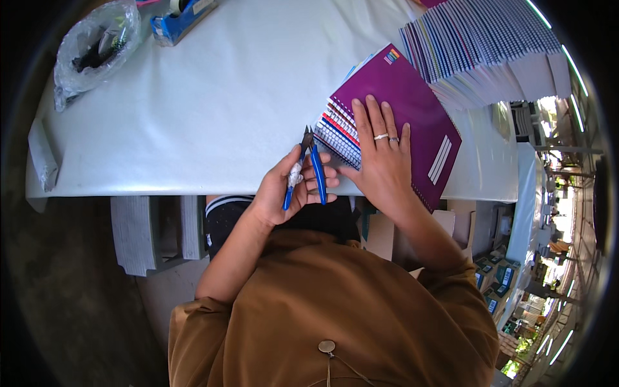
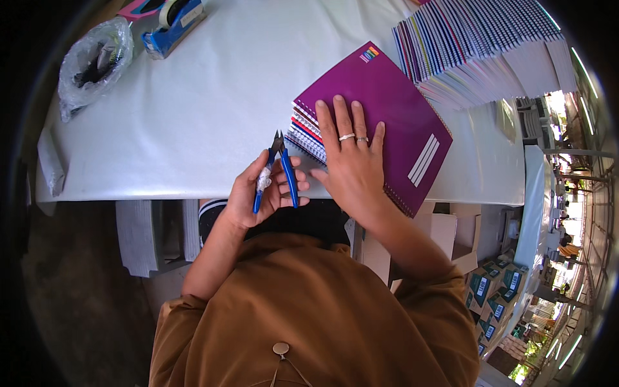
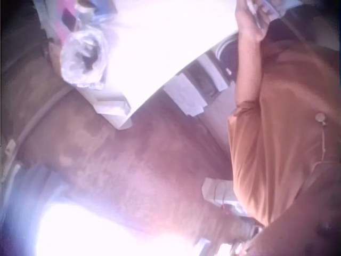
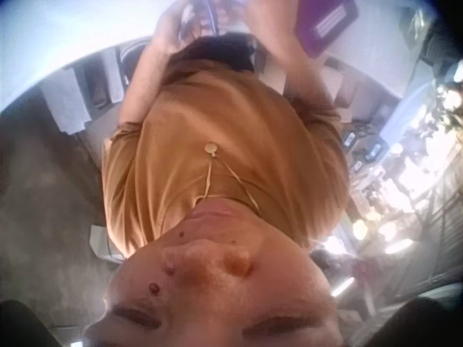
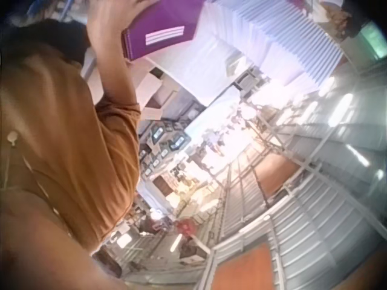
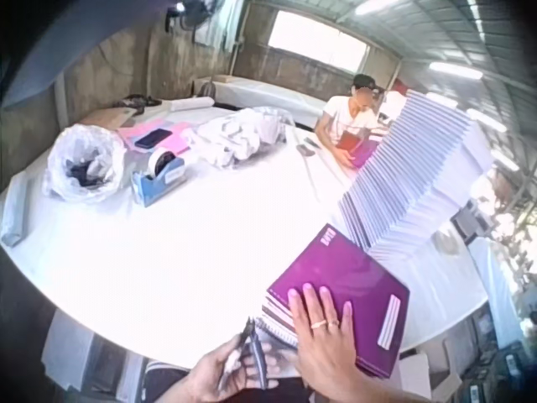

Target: The person organizes multiple notebooks by aligning their pages and covers, then uses a pair of blue-handled pliers to trim the ends of the spiral bindings.

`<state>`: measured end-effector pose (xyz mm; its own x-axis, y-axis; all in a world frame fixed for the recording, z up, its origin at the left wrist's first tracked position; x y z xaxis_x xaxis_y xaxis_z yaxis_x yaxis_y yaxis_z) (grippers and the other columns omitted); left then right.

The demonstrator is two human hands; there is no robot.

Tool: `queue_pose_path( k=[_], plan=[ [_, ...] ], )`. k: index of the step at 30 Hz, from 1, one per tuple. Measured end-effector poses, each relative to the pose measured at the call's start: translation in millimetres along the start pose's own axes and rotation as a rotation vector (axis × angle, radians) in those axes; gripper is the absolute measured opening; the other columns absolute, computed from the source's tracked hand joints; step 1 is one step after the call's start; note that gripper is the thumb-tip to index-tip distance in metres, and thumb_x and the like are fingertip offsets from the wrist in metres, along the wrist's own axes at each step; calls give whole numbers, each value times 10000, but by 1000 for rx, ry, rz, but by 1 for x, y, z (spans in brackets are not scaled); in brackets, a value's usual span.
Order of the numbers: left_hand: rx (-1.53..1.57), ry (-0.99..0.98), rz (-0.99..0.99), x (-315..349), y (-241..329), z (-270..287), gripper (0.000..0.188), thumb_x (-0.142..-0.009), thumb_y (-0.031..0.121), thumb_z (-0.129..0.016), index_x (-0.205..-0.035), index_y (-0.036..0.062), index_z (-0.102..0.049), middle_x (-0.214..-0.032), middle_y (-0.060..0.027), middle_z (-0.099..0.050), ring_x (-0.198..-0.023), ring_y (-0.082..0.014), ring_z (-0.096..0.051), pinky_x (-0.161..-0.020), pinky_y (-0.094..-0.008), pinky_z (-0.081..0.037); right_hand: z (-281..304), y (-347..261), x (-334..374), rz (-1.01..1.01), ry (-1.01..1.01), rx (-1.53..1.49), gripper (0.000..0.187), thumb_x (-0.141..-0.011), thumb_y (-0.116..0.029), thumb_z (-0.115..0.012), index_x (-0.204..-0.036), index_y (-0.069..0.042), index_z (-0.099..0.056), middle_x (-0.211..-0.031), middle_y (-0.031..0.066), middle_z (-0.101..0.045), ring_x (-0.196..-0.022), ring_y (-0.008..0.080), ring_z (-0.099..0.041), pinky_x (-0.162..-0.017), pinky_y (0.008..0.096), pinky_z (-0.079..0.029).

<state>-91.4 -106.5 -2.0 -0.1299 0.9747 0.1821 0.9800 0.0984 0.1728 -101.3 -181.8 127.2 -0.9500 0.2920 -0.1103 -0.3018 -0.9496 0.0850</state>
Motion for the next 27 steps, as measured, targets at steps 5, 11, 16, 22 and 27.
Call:
queue_pose_path(
  k=[5, 11, 16, 22, 27],
  plan=[
    [-49, 65, 127, -3, -6, 4, 557, -952, 464, -306, -1158, -7, -520, -995, -159, -619, -960, -297, -613, -844, -514, -480, 3, 3, -1, -95, 140, 152, 907, -641, -248, -766, -1405, -138, -288, -1381, 62, -375, -1284, 285, -354, -975, 543, -353],
    [-39, 128, 143, -2, 0, 10, 543, -943, 478, -339, -1100, -3, -536, -800, -82, -554, -737, -229, -586, -735, -472, -520, 4, 4, 0, -84, 175, 147, 871, -662, -221, -750, -1403, -151, -297, -1377, 50, -388, -1257, 286, -397, -973, 529, -368],
    [-1414, 635, 61, 12, 46, 5, 465, -968, 419, -327, -988, 7, -540, -709, -56, -513, -603, -187, -540, -566, -376, -476, -3, 2, -1, -63, 176, 182, 907, -649, -227, -768, -1407, -119, -282, -1385, 102, -371, -1255, 335, -391, -972, 526, -366],
    [-1000, 541, 157, 13, 32, 9, 515, -965, 426, -313, -1045, -25, -548, -919, -214, -627, -861, -319, -628, -731, -425, -509, -6, -8, 0, -88, 365, 266, 980, -558, -280, -806, -1395, -121, -322, -1300, 123, -425, -1172, 347, -433, -961, 451, -372],
    [-140, 166, 187, 4, -2, 11, 606, -952, 498, -262, -1131, -14, -533, -980, -186, -617, -940, -297, -617, -803, -476, -509, 1, -12, 2, -31, 498, 230, 912, -547, -254, -782, -1371, -243, -391, -1249, 87, -467, -1113, 289, -464, -931, 388, -383]
  ],
)
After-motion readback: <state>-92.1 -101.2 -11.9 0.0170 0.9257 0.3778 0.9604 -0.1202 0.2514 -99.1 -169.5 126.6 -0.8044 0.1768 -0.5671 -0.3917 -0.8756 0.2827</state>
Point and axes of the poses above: each hand's wrist, its own x-axis away from the middle knuckle, its own z-axis out of the back of the hand, y = z × x, the point moved 10 cm from there along -x, towards the middle knuckle
